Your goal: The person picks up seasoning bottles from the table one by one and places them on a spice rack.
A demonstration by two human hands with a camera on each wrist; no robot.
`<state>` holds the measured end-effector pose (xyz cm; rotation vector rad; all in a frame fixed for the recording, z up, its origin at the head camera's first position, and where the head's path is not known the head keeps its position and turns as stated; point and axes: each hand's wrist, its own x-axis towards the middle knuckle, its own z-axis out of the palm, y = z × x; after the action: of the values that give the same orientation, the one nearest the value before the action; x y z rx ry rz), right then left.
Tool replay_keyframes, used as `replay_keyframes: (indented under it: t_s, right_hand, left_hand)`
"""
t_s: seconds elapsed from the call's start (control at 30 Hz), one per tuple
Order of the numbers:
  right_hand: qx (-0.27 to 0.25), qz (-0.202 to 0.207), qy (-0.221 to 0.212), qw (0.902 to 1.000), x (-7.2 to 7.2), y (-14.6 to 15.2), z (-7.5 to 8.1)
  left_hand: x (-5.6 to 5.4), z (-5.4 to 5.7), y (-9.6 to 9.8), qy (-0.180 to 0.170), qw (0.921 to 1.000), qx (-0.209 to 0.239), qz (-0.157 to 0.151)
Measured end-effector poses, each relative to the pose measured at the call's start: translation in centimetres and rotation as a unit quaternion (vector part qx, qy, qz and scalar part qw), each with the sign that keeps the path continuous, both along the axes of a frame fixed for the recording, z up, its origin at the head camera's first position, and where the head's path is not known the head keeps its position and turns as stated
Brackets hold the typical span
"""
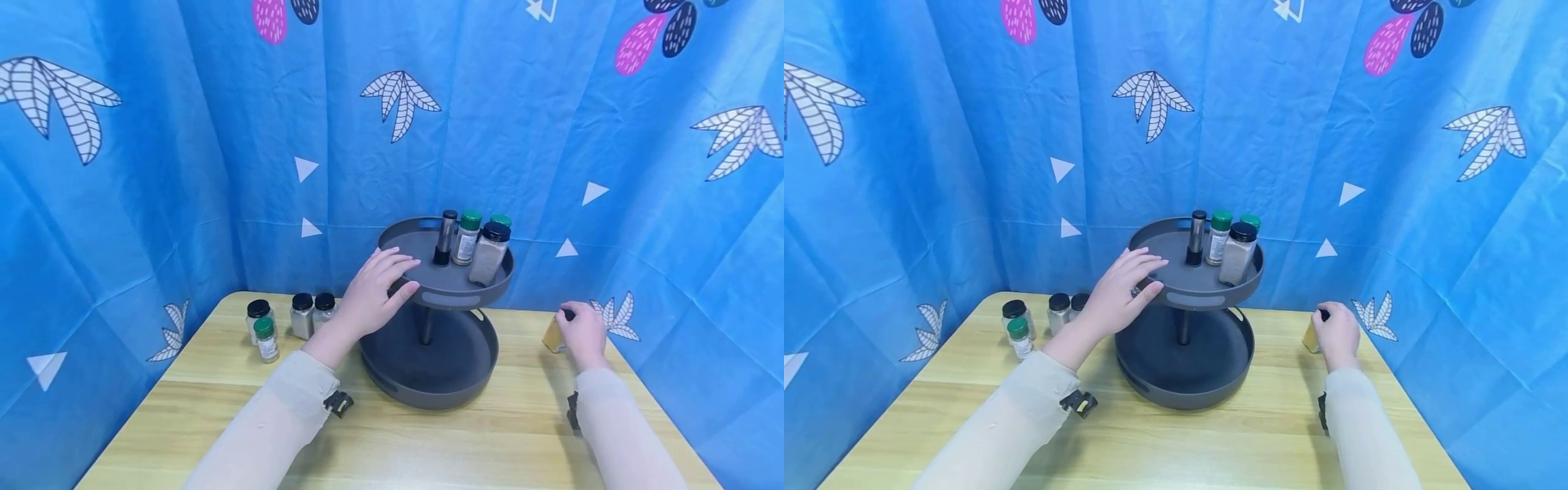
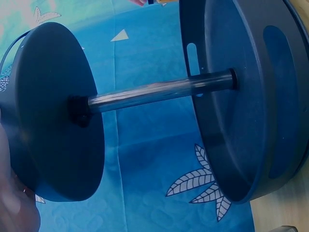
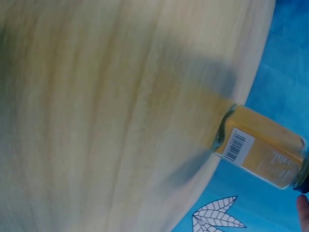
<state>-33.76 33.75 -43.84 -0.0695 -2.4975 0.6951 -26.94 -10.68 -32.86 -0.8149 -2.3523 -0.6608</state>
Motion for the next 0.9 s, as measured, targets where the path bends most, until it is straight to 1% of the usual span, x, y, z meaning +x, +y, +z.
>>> replay_keyframes:
  t_s: [0.23,0.4,0.5,0.63,0.9]
  right_hand:
    - [0.018,0.001,-0.002,0.9998,0.2,0.4,-0.5]
    - [0.018,0.009,-0.003,0.9998,0.2,0.4,-0.7]
    - [0.016,0.013,0.005,0.9998,0.1,0.4,-0.8]
    - [0.026,0.019,0.017,0.9993,-0.1,0.3,-0.9]
    - [0.043,0.008,0.013,0.9989,-0.1,0.3,-1.3]
  left_hand:
    - [-0.2,-0.1,0.0,0.007,1.0000,-0.001,-0.003]
    - [-0.3,-0.1,-0.1,0.009,1.0000,0.000,-0.003]
    - [-0.3,-0.1,-0.1,0.012,0.9999,-0.002,-0.001]
    - [-0.3,0.0,-0.2,0.009,1.0000,-0.003,0.002]
    - [-0.2,-0.1,-0.1,0.003,1.0000,-0.003,0.003]
